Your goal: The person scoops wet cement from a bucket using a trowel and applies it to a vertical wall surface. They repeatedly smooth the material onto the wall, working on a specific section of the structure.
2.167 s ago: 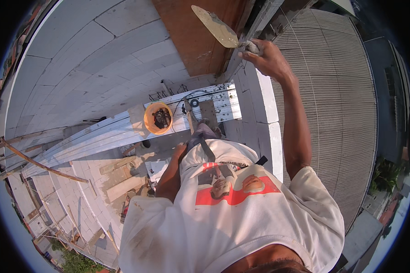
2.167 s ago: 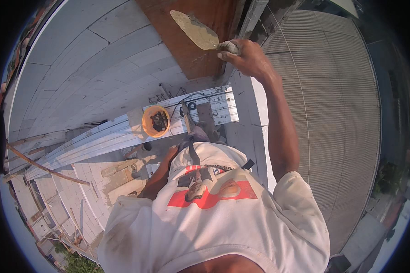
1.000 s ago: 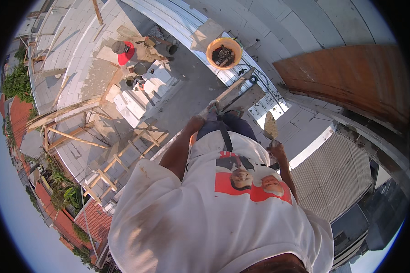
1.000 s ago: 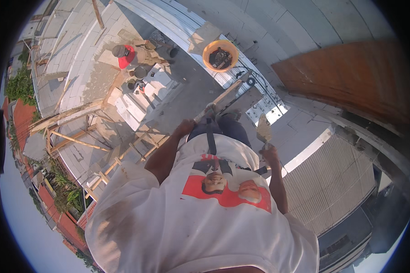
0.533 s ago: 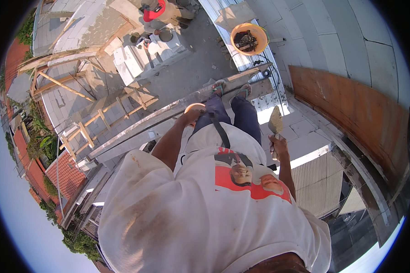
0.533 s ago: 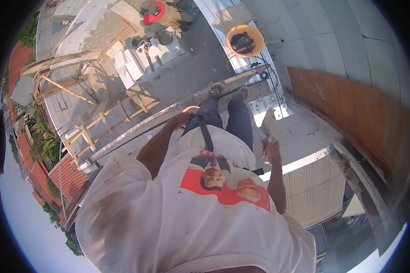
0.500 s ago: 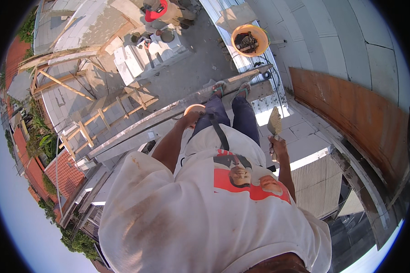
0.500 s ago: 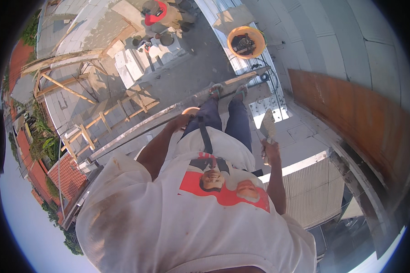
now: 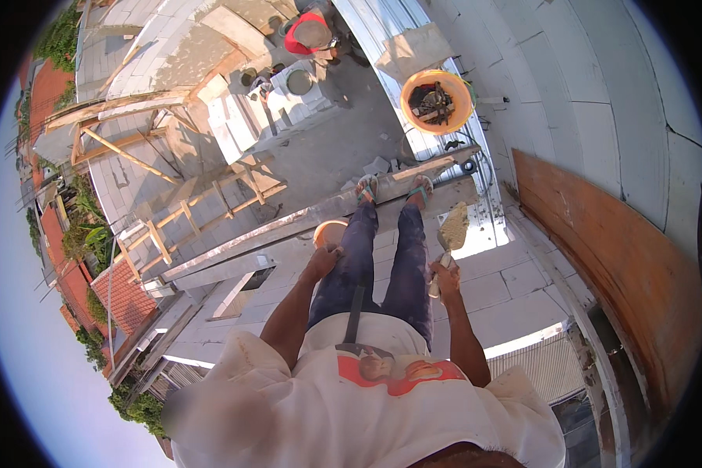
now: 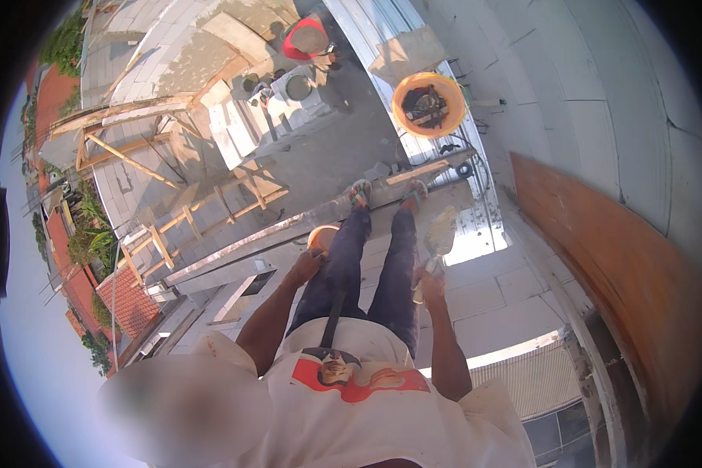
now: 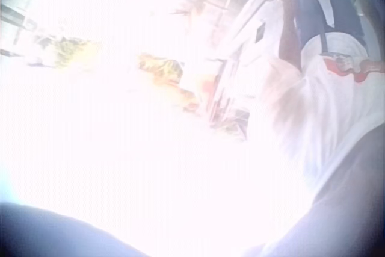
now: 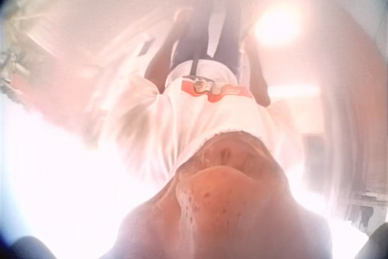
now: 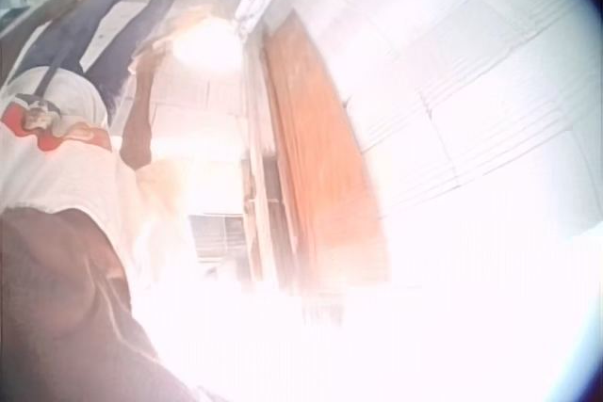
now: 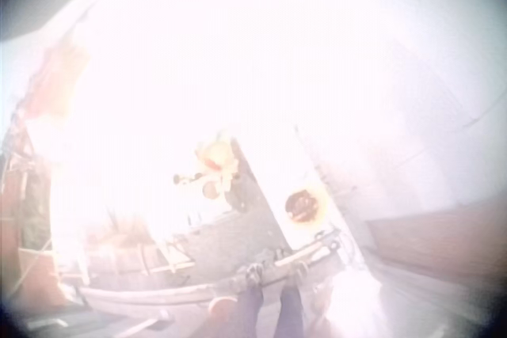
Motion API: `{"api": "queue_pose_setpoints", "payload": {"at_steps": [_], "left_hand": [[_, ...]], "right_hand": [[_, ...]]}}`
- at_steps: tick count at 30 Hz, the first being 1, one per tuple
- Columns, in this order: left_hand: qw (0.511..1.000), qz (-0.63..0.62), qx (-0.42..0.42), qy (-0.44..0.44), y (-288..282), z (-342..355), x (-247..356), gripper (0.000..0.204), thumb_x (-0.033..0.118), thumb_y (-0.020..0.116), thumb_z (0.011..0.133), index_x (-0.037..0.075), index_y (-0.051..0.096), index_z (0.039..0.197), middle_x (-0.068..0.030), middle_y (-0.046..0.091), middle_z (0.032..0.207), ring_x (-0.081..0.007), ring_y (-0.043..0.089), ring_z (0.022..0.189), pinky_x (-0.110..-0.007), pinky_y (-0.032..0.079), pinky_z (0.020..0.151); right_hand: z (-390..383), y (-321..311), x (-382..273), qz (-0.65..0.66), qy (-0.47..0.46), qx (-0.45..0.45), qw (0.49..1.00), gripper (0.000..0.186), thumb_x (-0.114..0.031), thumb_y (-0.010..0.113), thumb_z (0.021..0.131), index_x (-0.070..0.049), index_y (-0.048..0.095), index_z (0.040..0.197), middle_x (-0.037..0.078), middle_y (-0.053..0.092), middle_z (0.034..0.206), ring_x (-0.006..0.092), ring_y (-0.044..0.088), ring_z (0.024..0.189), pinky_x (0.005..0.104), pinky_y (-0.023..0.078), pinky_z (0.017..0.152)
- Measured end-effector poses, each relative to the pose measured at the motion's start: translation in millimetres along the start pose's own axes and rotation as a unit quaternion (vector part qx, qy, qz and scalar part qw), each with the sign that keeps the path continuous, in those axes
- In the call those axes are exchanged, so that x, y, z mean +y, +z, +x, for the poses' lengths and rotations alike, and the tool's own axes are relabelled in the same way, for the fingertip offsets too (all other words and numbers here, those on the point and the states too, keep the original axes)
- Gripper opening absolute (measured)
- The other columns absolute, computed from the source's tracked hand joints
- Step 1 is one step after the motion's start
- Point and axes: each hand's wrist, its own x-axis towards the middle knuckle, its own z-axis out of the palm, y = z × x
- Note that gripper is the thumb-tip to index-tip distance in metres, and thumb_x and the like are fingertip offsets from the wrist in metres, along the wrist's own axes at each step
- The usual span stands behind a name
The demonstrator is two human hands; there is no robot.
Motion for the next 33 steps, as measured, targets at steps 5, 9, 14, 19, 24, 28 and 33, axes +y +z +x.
{"api": "queue_pose_setpoints", "payload": {"at_steps": [5, 9, 14, 19, 24, 28, 33], "left_hand": [[0.998, 0.047, 0.024, -0.024, 24.1, 37.5, 31.9, 0.056, 0.033, 0.066, 0.096, -0.006, 0.058, 0.136, -0.0313, 0.062, 0.132, -0.0409, 0.061, 0.123, -0.043, 0.044, 0.109], [0.988, 0.131, 0.081, 0.023, 58.8, 114.7, -23.0, 0.057, 0.034, 0.068, 0.095, -0.006, 0.058, 0.134, -0.0318, 0.063, 0.128, -0.0437, 0.061, 0.123, -0.046, 0.046, 0.106], [0.999, 0.011, 0.03, -0.043, 49.9, 202.7, -36.0, 0.054, 0.032, 0.067, 0.096, -0.007, 0.057, 0.132, -0.0295, 0.067, 0.123, -0.0427, 0.063, 0.12, -0.047, 0.049, 0.099], [0.996, 0.013, 0.087, -0.009, 19.4, 276.5, -13.8, 0.046, 0.029, 0.068, 0.095, -0.005, 0.061, 0.125, -0.0316, 0.069, 0.113, -0.0462, 0.066, 0.107, -0.049, 0.052, 0.088], [0.98, 0.05, 0.154, 0.117, -3.7, 368.8, -30.0, 0.039, 0.029, 0.067, 0.094, -0.004, 0.061, 0.114, -0.031, 0.069, 0.096, -0.0485, 0.067, 0.095, -0.049, 0.052, 0.079], [0.98, 0.023, 0.148, 0.129, -13.3, 428.4, -39.6, 0.036, 0.026, 0.07, 0.091, -0.004, 0.058, 0.108, -0.0303, 0.065, 0.089, -0.0435, 0.068, 0.088, -0.049, 0.05, 0.074], [0.992, 0.02, 0.113, 0.059, -20.2, 441.7, 18.0, 0.053, 0.024, 0.07, 0.094, -0.009, 0.054, 0.132, -0.0249, 0.07, 0.114, -0.0311, 0.067, 0.108, -0.038, 0.051, 0.091]], "right_hand": [[20.3, 31.3, 33.7, 0.068, 0.034, -0.003, 0.997, 0.015, -0.002, 0.067, 0.09, -0.005, 0.052, 0.095, 0.008, 0.06, 0.072, 0.0172, 0.06, 0.051, 0.0306, 0.05, 0.043], [28.8, 45.6, 54.5, 0.081, 0.055, -0.022, 0.995, 0.019, -0.002, 0.067, 0.091, -0.008, 0.05, 0.097, 0.006, 0.057, 0.068, 0.0143, 0.055, 0.046, 0.0297, 0.048, 0.041], [39.4, 57.1, 69.4, 0.129, 0.074, -0.001, 0.989, 0.018, 0.001, 0.065, 0.09, -0.007, 0.049, 0.096, 0.005, 0.055, 0.066, 0.0129, 0.05, 0.041, 0.0277, 0.044, 0.037], [39.8, 67.7, 86.7, 0.17, 0.094, 0.023, 0.981, 0.019, -0.002, 0.066, 0.088, -0.006, 0.05, 0.096, 0.006, 0.054, 0.064, 0.0143, 0.051, 0.04, 0.0284, 0.045, 0.036], [37.9, 81.4, 96.4, 0.186, 0.096, 0.029, 0.977, 0.02, -0.002, 0.066, 0.088, -0.007, 0.049, 0.096, 0.007, 0.053, 0.061, 0.0155, 0.049, 0.038, 0.03, 0.045, 0.035], [36.9, 83.9, 103.5, 0.191, 0.103, 0.034, 0.976, 0.021, -0.002, 0.066, 0.088, -0.007, 0.048, 0.098, 0.007, 0.053, 0.06, 0.0163, 0.049, 0.038, 0.0309, 0.044, 0.035], [37.3, 89.9, 111.4, 0.201, 0.109, 0.045, 0.972, 0.019, -0.001, 0.064, 0.091, -0.004, 0.047, 0.1, 0.008, 0.054, 0.063, 0.0163, 0.052, 0.042, 0.0303, 0.046, 0.037]]}}
